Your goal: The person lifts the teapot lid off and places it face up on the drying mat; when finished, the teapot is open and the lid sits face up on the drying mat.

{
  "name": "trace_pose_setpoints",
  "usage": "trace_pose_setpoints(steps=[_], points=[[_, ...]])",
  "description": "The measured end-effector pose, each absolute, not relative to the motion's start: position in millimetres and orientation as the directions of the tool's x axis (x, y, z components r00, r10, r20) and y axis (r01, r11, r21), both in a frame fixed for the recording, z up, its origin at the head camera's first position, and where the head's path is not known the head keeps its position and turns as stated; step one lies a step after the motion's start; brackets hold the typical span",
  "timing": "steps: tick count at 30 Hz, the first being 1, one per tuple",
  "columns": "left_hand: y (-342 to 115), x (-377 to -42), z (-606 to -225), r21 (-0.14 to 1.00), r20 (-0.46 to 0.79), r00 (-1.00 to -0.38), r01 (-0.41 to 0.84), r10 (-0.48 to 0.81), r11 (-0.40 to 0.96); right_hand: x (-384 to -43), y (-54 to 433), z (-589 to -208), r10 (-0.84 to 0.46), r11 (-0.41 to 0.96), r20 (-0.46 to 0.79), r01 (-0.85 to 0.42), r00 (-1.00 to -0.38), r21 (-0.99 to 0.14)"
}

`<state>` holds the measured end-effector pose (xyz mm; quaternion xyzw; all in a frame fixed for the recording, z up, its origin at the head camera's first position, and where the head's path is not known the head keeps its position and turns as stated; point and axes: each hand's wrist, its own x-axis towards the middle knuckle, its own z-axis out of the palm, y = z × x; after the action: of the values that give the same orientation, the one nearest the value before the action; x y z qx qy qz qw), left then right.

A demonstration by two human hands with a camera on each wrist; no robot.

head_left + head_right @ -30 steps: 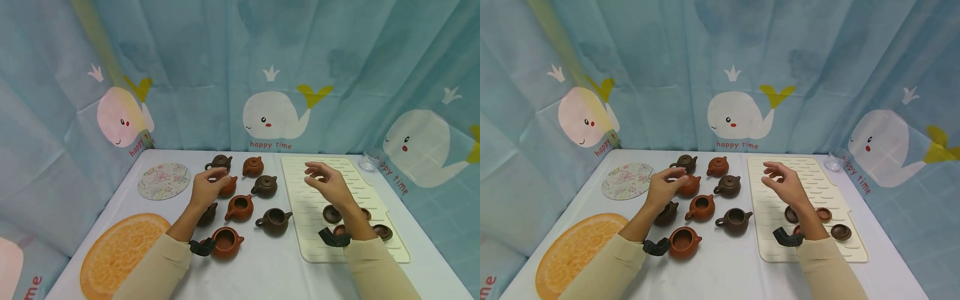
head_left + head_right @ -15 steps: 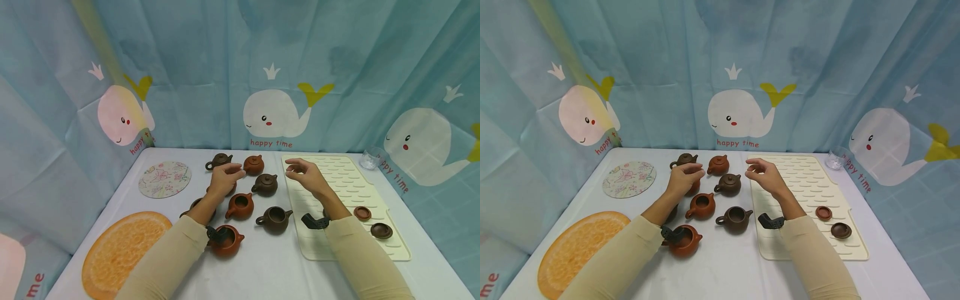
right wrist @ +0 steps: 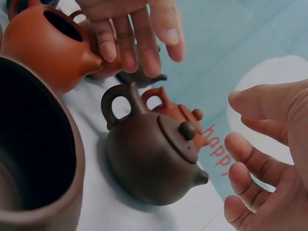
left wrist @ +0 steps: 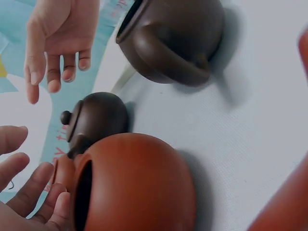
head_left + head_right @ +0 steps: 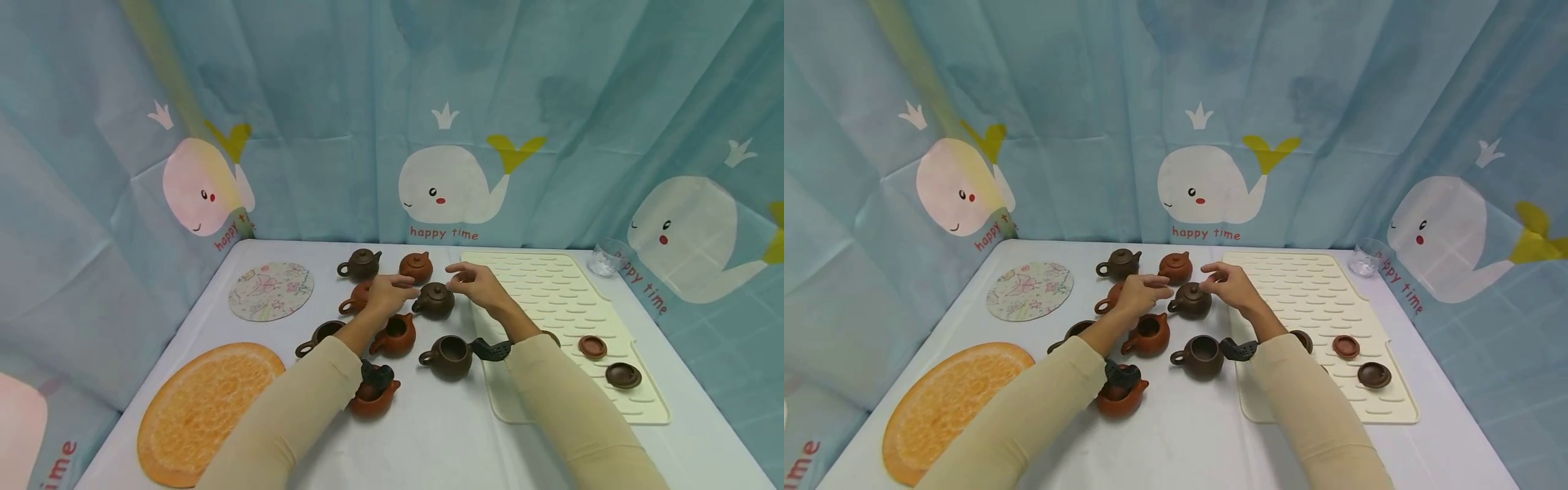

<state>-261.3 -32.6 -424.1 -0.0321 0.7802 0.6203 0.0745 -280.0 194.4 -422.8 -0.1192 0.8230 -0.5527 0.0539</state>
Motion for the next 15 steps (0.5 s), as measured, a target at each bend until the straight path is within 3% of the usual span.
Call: trace_pose_setpoints(steps=[10, 15], points=[[-22.8, -268.8, -436.4, 0.928, -0.223, -0.975, -0.211, 0.004, 0.306, -289.1, 186.0, -437.7, -0.221, 0.438, -0.043, -0.060, -0.974, -0.897], [-18.8, -272.4, -438.3, 0.901, -0.220, -0.976, -0.200, 0.007, 0.384, -287.7, 180.1, -438.8, -0.215, 0.459, -0.028, -0.076, -0.976, -0.885]])
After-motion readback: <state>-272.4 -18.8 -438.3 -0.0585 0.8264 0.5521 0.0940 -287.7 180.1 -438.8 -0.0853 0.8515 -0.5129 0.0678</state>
